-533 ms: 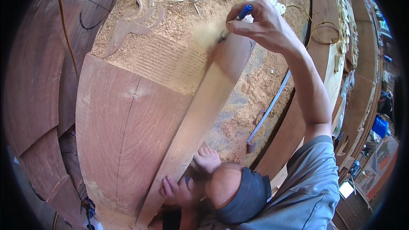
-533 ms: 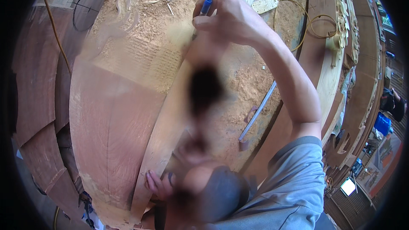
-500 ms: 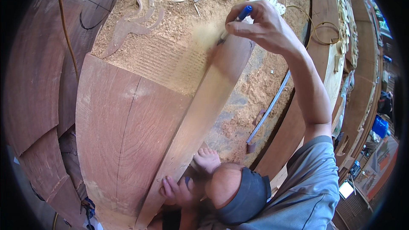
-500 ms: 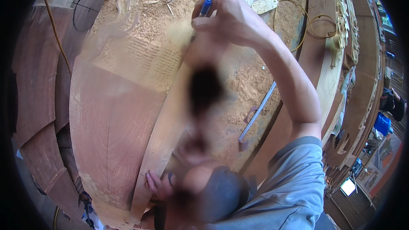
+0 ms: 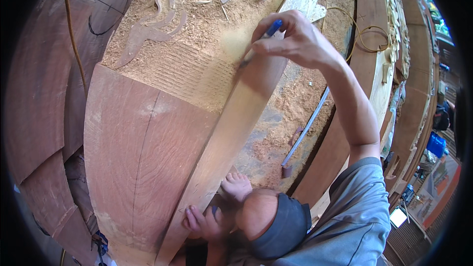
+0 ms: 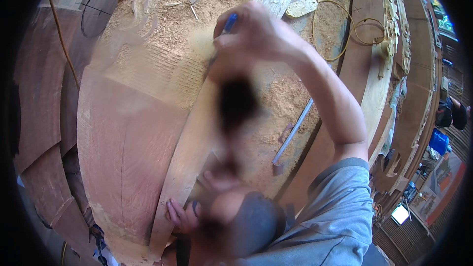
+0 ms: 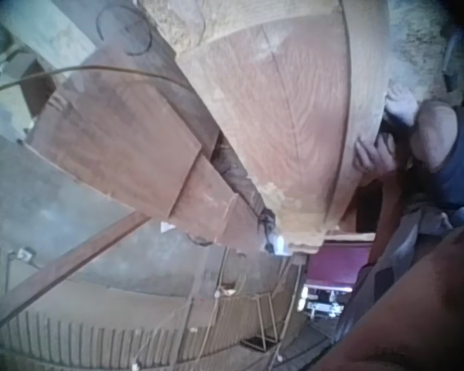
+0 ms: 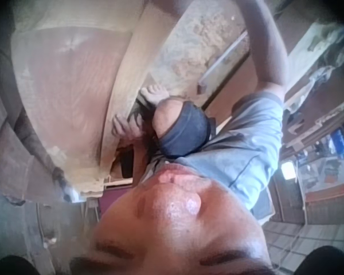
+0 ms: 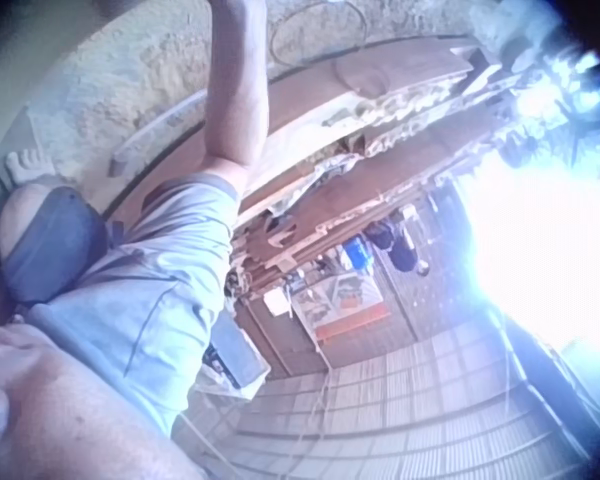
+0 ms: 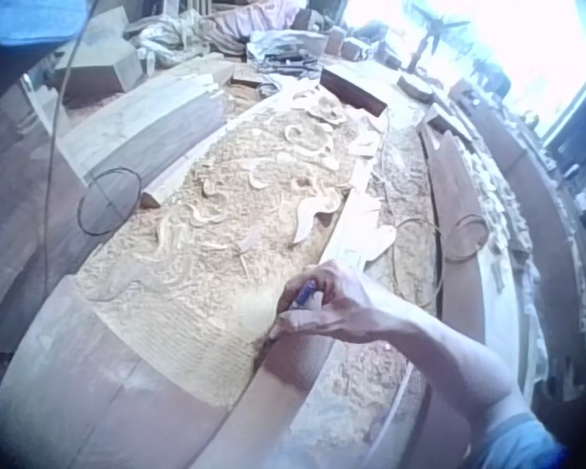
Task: The person retrieves a wooden plank and a pen, then sits on the floor to mark a large curved wooden panel using the plank as a straightedge. The person draws lines on the panel and adjusts the plank to mark additional sections.
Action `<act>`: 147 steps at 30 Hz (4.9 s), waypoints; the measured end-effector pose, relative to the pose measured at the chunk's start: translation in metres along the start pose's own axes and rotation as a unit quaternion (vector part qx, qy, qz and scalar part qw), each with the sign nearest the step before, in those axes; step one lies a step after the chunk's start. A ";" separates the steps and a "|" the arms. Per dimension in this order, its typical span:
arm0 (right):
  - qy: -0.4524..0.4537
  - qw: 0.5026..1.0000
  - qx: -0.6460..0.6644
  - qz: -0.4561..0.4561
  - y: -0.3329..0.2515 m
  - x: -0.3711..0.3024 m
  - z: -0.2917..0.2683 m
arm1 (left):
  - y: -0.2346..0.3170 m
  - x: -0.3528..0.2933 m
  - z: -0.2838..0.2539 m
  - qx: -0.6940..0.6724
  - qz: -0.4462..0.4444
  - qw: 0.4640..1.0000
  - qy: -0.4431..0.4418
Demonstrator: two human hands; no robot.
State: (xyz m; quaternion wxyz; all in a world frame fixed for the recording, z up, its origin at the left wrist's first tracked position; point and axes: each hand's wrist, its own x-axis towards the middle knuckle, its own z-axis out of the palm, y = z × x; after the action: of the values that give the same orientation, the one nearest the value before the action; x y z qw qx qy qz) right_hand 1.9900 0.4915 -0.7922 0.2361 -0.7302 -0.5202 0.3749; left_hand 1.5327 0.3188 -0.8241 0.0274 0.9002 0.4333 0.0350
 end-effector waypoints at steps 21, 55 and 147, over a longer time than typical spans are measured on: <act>0.046 0.999 -0.014 0.004 0.010 0.007 -0.016 | 0.000 -0.003 0.004 0.013 0.002 1.000 0.013; 0.063 0.997 -0.013 0.038 0.036 0.024 -0.060 | 0.000 0.006 -0.002 0.013 0.026 1.000 0.009; 0.275 0.864 -0.416 -0.065 0.028 0.029 -0.035 | 0.015 0.010 -0.003 -0.022 -0.040 0.999 0.013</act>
State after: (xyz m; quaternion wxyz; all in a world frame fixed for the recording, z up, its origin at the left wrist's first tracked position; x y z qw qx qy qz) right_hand 2.0397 0.5099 -0.8001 0.0678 -0.7986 -0.5882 -0.1083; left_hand 1.5501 0.3172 -0.8194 0.0433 0.8807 0.4685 0.0548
